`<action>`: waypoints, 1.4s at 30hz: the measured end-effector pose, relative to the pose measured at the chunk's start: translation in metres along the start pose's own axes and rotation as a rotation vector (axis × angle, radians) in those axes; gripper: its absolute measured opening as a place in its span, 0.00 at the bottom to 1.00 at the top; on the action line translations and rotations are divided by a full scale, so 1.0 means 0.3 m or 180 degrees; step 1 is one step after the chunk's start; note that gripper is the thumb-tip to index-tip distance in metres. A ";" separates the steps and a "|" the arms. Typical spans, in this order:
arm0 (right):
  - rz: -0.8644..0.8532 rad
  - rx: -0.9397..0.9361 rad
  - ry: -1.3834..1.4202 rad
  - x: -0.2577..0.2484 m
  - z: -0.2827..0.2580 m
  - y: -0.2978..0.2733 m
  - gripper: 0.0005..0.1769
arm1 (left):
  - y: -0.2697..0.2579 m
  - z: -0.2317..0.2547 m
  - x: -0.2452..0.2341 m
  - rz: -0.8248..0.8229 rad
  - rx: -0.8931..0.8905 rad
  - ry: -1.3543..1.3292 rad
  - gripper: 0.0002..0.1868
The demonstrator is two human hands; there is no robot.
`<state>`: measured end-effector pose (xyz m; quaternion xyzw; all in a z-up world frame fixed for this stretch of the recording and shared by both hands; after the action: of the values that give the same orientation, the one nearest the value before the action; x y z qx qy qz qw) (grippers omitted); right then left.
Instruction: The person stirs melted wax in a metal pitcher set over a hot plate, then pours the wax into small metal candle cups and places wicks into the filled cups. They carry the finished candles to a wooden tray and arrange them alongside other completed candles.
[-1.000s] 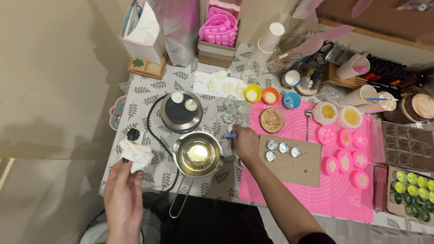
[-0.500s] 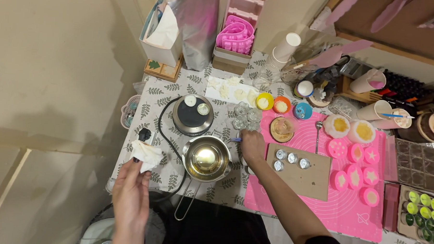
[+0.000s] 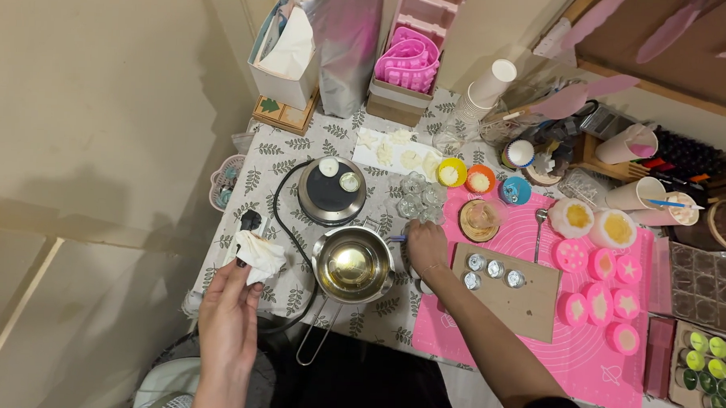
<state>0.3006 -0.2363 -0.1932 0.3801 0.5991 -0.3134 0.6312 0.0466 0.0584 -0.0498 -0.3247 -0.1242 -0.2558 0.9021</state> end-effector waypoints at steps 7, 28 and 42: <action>-0.0523 0.0112 0.0409 -0.090 0.032 -0.004 0.12 | 0.021 -0.040 -0.034 -0.0040 0.0003 -0.0089 0.10; -0.0703 -0.1299 0.0845 -0.400 -0.662 0.479 0.09 | 0.006 -0.018 -0.095 -0.0112 0.0106 -0.0404 0.11; -0.0313 -0.0924 0.0725 -0.404 -0.587 0.481 0.08 | 0.029 -0.003 -0.160 -0.0161 0.0078 -0.0348 0.11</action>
<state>0.3218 -0.0189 -0.0563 0.2884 0.7235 -0.2090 0.5914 0.0111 0.0819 -0.0739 -0.3239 -0.1847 -0.2589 0.8910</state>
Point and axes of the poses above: each hand's wrist, its own y-axis towards the middle knuckle, its own x-axis out of the palm, z = x × y, the point moved 8 cm from there along y, towards the middle knuckle, and after that the axes turned 3 degrees about x, right-handed, at the moved point
